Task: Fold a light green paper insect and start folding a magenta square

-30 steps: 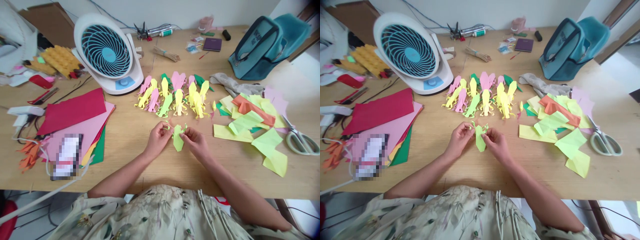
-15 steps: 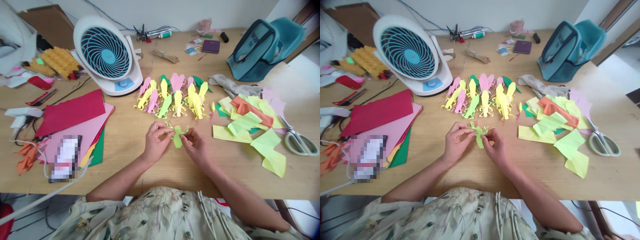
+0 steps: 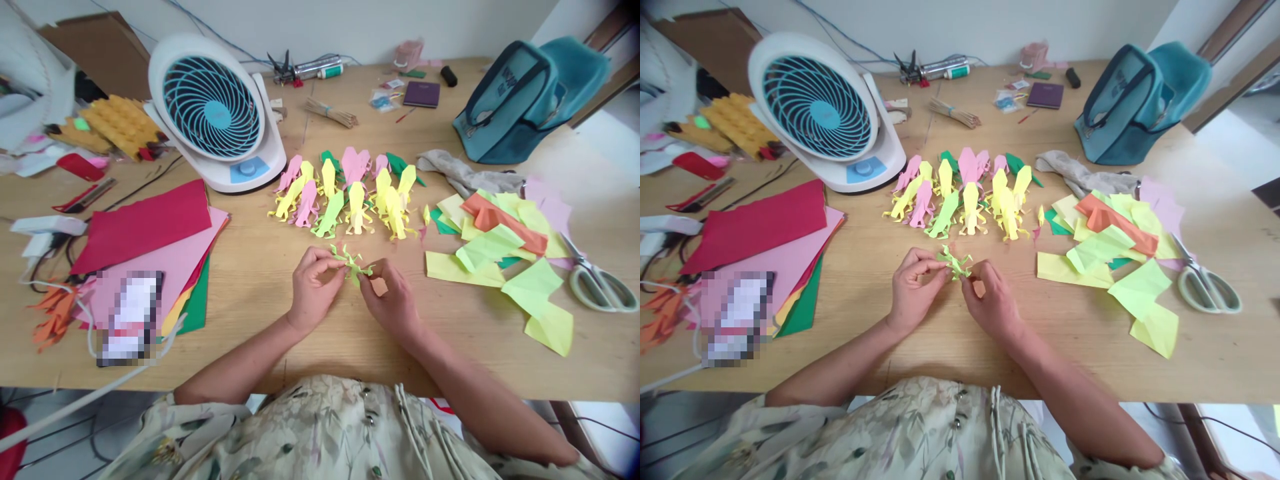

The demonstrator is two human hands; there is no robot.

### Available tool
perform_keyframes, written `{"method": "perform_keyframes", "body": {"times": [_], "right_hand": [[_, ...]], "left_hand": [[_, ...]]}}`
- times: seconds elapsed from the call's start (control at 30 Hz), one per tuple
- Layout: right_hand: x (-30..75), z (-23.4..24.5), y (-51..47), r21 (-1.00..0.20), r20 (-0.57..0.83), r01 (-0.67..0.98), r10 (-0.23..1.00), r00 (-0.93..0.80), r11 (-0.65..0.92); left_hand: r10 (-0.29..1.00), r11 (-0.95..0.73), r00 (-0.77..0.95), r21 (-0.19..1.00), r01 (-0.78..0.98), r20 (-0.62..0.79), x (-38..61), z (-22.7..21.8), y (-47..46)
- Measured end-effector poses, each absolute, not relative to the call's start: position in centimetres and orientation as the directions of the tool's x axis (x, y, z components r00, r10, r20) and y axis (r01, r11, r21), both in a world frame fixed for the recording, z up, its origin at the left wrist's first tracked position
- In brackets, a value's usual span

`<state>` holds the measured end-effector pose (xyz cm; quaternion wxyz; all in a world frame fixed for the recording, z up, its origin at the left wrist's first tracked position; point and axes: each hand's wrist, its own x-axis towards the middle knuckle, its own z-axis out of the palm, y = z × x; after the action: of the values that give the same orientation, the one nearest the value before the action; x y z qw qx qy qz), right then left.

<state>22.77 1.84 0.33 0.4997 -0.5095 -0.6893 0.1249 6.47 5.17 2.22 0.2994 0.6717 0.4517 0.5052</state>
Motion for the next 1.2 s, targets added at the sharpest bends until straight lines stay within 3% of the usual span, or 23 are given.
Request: {"method": "perform_keyframes", "body": {"times": [0.2,0.43,0.53,0.63,0.77,0.83,0.93,1.03,1.2], "right_hand": [[22.9,0.5,2.0,-0.656,0.581,0.601,0.814,0.016,0.456],[22.7,0.4,1.8,-0.697,0.543,0.558,0.84,0.0,0.451],[22.8,0.5,1.8,-0.717,0.521,0.538,0.853,-0.006,0.442],[23.0,0.5,1.8,-0.761,0.465,0.504,0.885,-0.016,0.409],[23.5,0.7,1.9,-0.838,0.34,0.437,0.939,-0.05,0.327],[23.8,1.1,2.1,-0.857,0.304,0.407,0.948,-0.098,0.317],[24.3,1.8,2.3,-0.871,0.276,0.368,0.944,-0.18,0.324],[24.5,2.1,2.4,-0.898,0.239,0.317,0.944,-0.229,0.304],[24.0,1.1,2.5,-0.995,0.048,0.075,0.973,-0.225,0.066]], "left_hand": [[0.828,-0.554,0.119,0.765,0.329,0.548,6.4,2.3,5.0],[0.877,-0.478,0.164,0.857,0.192,0.452,6.4,2.3,5.2],[0.878,-0.475,0.171,0.854,0.213,0.446,6.3,2.4,5.4],[0.834,-0.552,0.237,0.76,0.344,0.498,5.8,2.9,5.7],[0.724,-0.687,0.455,0.485,0.541,0.518,4.9,4.0,6.5],[0.706,-0.707,0.509,0.452,0.544,0.492,4.5,4.5,7.1],[0.713,-0.681,0.56,0.609,0.407,0.422,4.0,4.8,7.9],[0.752,-0.504,0.603,0.821,0.268,0.265,3.8,4.9,8.1],[0.843,-0.283,0.523,0.931,0.231,0.127,4.3,4.6,7.6]]}}
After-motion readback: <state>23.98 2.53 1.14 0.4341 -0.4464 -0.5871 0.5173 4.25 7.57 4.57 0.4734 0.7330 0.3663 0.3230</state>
